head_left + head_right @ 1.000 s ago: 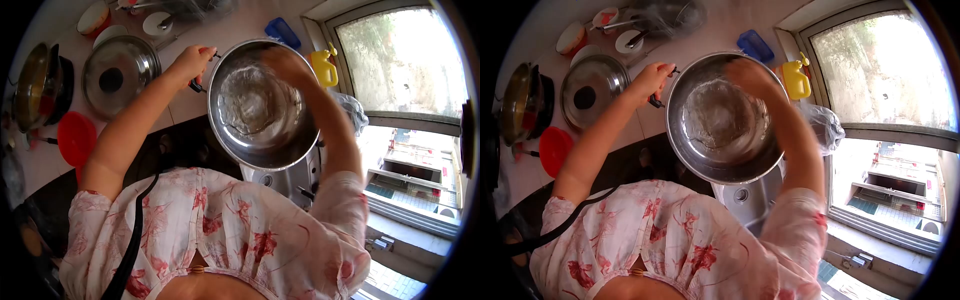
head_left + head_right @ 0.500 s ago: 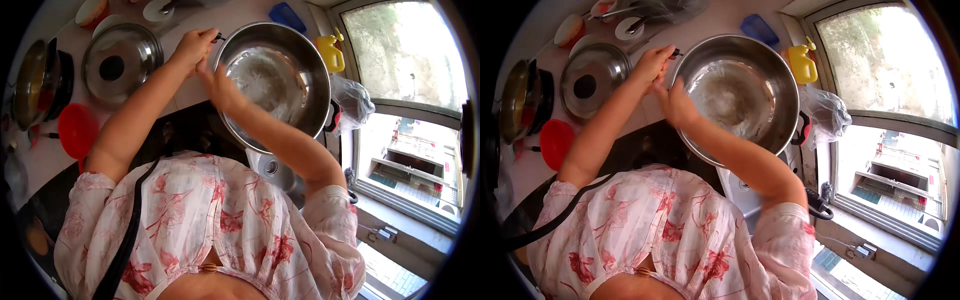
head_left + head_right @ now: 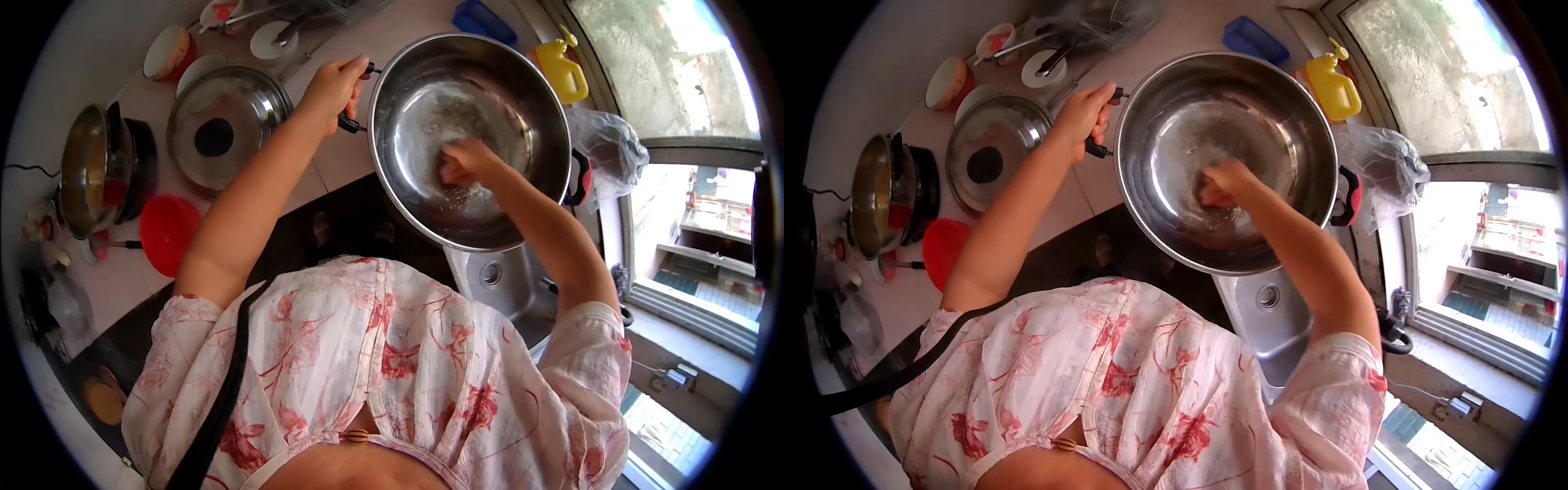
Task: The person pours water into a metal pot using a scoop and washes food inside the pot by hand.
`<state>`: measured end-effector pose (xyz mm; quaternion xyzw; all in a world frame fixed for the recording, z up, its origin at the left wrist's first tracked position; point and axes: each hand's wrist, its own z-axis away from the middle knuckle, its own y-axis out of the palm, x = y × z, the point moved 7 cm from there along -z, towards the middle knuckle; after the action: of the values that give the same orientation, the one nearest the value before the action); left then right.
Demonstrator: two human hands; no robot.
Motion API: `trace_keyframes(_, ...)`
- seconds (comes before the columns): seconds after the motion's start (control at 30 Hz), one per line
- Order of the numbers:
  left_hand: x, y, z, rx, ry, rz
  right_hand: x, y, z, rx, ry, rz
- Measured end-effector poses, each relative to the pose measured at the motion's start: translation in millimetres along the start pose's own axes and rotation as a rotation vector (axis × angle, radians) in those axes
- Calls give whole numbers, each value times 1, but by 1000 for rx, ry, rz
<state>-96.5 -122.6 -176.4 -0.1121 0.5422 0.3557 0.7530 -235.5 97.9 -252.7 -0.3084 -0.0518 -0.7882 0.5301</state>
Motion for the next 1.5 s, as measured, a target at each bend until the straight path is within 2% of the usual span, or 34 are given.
trace_keyframes(0.07,-1,-1,2,-11,-26,-27,39,31,-27,92,-185,-287)
trace_keyframes(0.13,-2,1,4,-7,-21,-24,83,29,-71,-68,-409,-301)
trace_keyframes(0.2,-1,1,3,-7,-31,-29,140,31,-20,-384,-563,-412)
trace_keyframes(0.23,-1,0,2,-10,-31,-12,155,47,23,-370,-530,-529)
trace_keyframes(0.27,-1,2,2,-9,-33,-25,160,64,26,-364,-536,-410)
trace_keyframes(0.3,-3,5,2,-25,12,33,166,91,76,-121,-573,-451)
trace_keyframes(0.37,-8,4,4,-31,59,88,140,124,68,-362,-966,-56)
trace_keyframes(0.47,1,0,3,3,-72,88,74,129,130,-113,-1030,423)
trace_keyframes(0.53,1,0,2,2,-73,91,39,105,151,287,-670,691)
trace_keyframes(0.63,3,1,2,-12,-71,91,24,99,147,385,-582,694)
trace_keyframes(0.67,2,0,1,-18,-63,83,33,109,134,321,-694,530)
trace_keyframes(0.73,3,0,1,-16,-76,87,76,126,103,4,-955,276)
trace_keyframes(0.8,0,1,3,-17,-86,99,122,125,55,-149,-861,-67)
trace_keyframes(0.83,-3,3,4,-11,-68,70,141,119,47,-135,-759,-293)
trace_keyframes(0.9,-3,8,3,6,-53,46,147,118,43,-130,-648,-513)
trace_keyframes(0.93,-2,4,-1,-76,-18,91,147,117,47,-258,-740,-372)
trace_keyframes(0.97,1,-2,-3,-159,15,135,142,120,57,-274,-862,-238)
trace_keyframes(1.0,3,-4,-5,-56,19,74,137,122,71,-300,-986,-113)
trace_keyframes(1.07,1,-4,0,-32,-28,80,94,133,117,-349,-1262,446)
trace_keyframes(1.13,4,-3,-1,-4,-62,106,50,113,151,42,-1103,525)
trace_keyframes(1.2,6,-5,-2,-2,-65,116,-1,72,156,336,-607,969)
trace_keyframes(1.27,6,-4,-3,-6,-44,80,-15,10,174,199,-473,1300)
trace_keyframes(1.33,5,-3,-2,7,-55,72,-5,-49,184,64,-785,1493)
trace_keyframes(1.37,4,-2,-3,23,-40,58,8,-76,179,30,-698,1617)
trace_keyframes(1.4,1,-1,-2,21,-37,43,17,-105,170,-255,-912,1595)
trace_keyframes(1.43,3,0,-2,23,-36,58,35,-114,168,-429,-981,1679)
trace_keyframes(1.5,4,-3,-3,6,-34,77,29,-98,159,-455,-927,1847)
